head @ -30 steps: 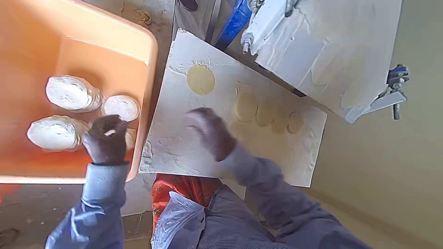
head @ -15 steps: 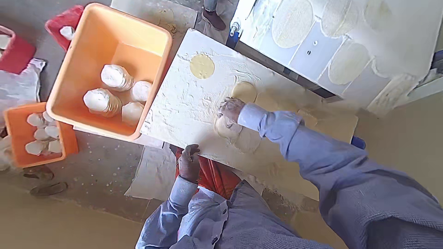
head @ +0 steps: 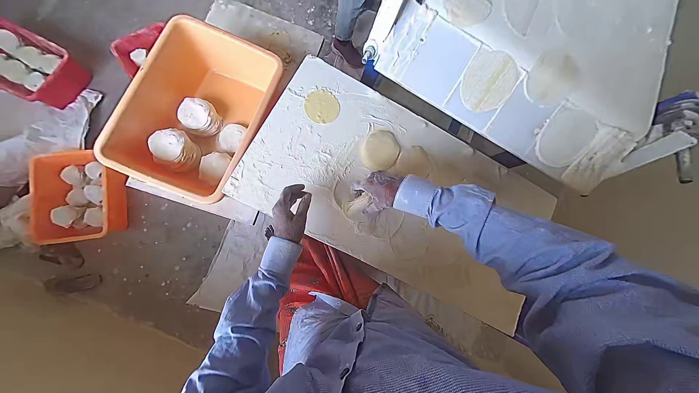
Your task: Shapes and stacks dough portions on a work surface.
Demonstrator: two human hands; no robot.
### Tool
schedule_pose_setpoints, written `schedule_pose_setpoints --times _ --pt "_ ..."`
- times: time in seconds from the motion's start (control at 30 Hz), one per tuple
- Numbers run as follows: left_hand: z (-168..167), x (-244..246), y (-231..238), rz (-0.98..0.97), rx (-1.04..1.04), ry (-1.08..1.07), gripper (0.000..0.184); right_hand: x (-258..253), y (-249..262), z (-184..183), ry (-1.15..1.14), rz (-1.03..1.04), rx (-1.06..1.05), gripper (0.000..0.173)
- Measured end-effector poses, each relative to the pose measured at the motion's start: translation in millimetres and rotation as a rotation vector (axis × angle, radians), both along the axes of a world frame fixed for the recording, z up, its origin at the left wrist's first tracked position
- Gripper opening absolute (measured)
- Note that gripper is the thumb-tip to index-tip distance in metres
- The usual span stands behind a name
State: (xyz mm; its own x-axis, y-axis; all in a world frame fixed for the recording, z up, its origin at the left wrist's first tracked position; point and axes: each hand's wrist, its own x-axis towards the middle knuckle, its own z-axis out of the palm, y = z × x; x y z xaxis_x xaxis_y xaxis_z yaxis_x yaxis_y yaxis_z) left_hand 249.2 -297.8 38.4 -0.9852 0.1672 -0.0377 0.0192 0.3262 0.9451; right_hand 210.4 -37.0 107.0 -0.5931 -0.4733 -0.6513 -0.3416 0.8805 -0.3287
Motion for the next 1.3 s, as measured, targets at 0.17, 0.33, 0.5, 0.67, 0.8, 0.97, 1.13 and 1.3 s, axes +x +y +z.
schedule_pose_setpoints --times 0.17,0.33,0.5,0.67,0.8,0.97,1.13,1.3 --pt "23 -53 48 -0.384 0.336 -0.217 0.052 11 2 37 0.023 -0.075 -0.187 0.045" --pt "45 -82 72 -0.686 0.544 -0.439 0.084 -2 -2 86 0.087 -0.157 -0.339 0.038" --pt "69 -98 65 -0.784 0.582 -0.486 0.054 -31 -5 97 0.154 -0.245 -0.53 0.038" --pt "86 -115 49 -0.475 0.413 -0.684 0.027 -18 0 64 0.346 -0.905 -0.758 0.049" --pt "93 -123 31 -0.186 0.606 -0.826 0.032 30 -38 11 -0.021 -1.408 -1.042 0.038" --pt "97 -135 7 0.093 0.738 -0.892 0.027 21 -121 17 -0.258 -1.742 -1.196 0.02" --pt "105 -154 -23 0.189 0.7 -0.845 0.037 -10 -141 31 -0.124 -1.683 -1.105 0.012" --pt "138 -177 -46 0.161 0.513 -0.741 0.037 -15 -128 57 0.001 -1.532 -1.056 0.013"
